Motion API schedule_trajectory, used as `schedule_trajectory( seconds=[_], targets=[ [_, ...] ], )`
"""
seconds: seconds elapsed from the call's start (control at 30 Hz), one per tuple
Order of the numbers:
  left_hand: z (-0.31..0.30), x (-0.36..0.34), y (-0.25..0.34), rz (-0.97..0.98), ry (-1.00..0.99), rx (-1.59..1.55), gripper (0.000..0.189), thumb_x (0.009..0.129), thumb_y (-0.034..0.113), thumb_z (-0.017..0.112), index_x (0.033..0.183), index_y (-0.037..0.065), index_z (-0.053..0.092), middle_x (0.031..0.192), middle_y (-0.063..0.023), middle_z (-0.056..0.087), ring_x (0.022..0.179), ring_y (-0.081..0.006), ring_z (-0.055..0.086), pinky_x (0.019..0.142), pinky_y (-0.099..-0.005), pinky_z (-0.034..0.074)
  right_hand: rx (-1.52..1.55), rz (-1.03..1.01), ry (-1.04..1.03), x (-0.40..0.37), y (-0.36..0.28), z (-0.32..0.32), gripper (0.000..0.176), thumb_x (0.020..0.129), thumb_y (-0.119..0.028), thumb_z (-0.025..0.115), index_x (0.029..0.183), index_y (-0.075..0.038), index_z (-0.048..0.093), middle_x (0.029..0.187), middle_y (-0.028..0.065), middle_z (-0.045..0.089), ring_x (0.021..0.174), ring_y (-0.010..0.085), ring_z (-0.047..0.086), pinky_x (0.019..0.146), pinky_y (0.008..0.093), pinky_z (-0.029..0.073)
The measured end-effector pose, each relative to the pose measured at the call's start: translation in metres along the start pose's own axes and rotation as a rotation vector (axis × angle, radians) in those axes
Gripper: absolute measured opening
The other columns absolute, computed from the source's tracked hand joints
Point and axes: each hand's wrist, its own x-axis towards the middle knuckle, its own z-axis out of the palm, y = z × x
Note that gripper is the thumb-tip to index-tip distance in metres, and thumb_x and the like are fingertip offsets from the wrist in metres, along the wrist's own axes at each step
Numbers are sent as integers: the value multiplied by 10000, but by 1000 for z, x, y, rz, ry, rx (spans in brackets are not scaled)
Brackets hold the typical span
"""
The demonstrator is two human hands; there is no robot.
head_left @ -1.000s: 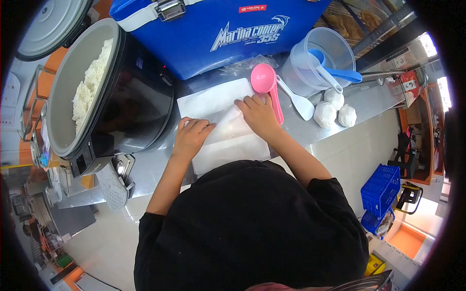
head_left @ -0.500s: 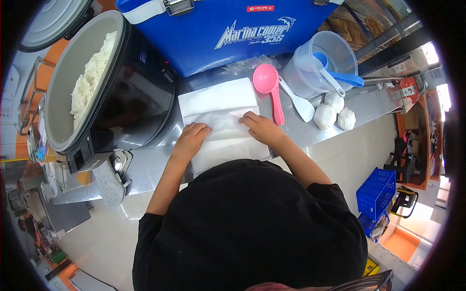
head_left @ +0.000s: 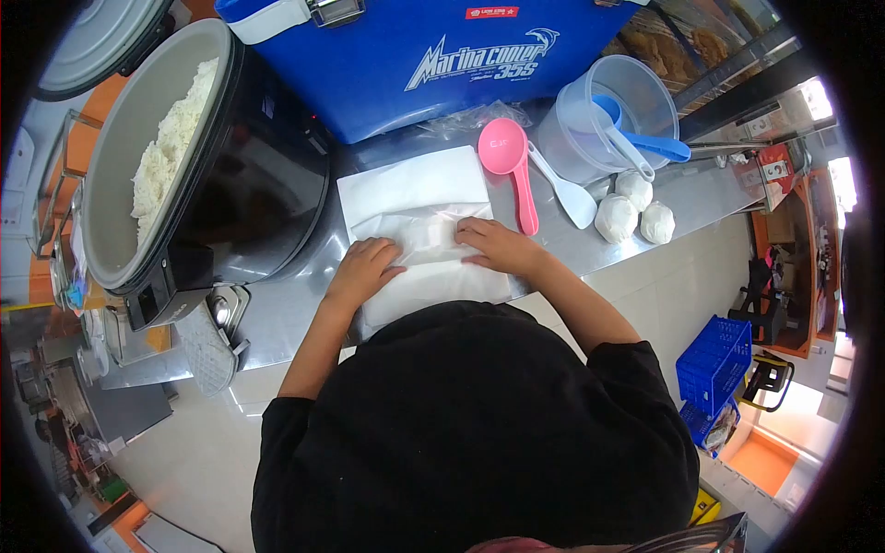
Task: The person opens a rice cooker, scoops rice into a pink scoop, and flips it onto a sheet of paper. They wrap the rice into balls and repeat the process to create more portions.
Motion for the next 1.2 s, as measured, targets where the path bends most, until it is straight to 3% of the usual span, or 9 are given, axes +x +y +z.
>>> schedule_trajectory(
  seconds=[0.1,0.23,0.3,0.43,0.53,0.6,0.73,0.93,1.2],
  targets=[
    [2,1,-4,40,13,69,215,807,184,672,999,118,600,990,-14,617,965,-214,584,853,-404,420,-200,-78,32,2,12,7,214,792,-135,693,973,-45,623,1165,117,565,1060,299,561,913,405,457],
    [-6,9,-3,-14,-22,112,238,833,142,643,1062,129,580,923,-20,659,986,-209,591,861,-398,388,89,182,59,15,12,5,205,780,-96,696,955,-22,618,1136,133,553,994,320,578,874,406,474],
    [-7,20,-1,-294,-136,-23,331,822,147,659,1132,125,545,923,-40,675,1013,-220,594,881,-412,372,158,376,13,24,3,-3,244,775,-88,699,986,-16,602,1107,146,551,976,334,583,859,408,480],
    [-21,55,15,-740,-373,-58,530,785,190,712,1247,113,463,1053,-80,674,1107,-237,569,925,-454,331,38,467,277,36,-7,5,315,765,-96,710,1036,-30,564,1091,137,554,940,340,585,820,416,476],
    [-18,65,23,-699,-267,238,512,748,208,741,1199,109,518,1139,-53,636,1138,-228,536,943,-495,304,-177,399,322,37,0,14,347,747,-150,733,1039,-75,562,1059,93,577,947,289,572,785,415,444],
    [-20,58,22,-496,-65,329,424,745,203,738,1122,120,564,1128,-27,613,1117,-217,525,931,-507,297,-478,363,290,35,-13,4,357,729,-198,750,1026,-109,573,1031,56,592,950,242,556,772,403,411],
    [-12,43,16,-317,51,286,237,741,189,730,942,145,613,982,18,575,1015,-190,523,895,-514,297,-561,265,367,20,-15,11,252,758,-203,666,992,-140,593,946,13,581,930,197,524,783,392,368],
    [16,17,15,-219,200,310,106,773,166,675,838,154,593,859,25,511,937,-158,518,845,-508,308,-566,173,362,12,-12,32,140,789,-137,545,913,-131,611,903,18,552,897,203,532,787,409,377],
    [3,24,46,-161,-21,404,59,805,149,596,768,127,636,870,-26,549,876,-190,563,895,-537,327,-633,227,255,19,-42,29,148,757,-145,569,894,-98,601,916,47,543,897,217,544,817,434,410]
  ],
)
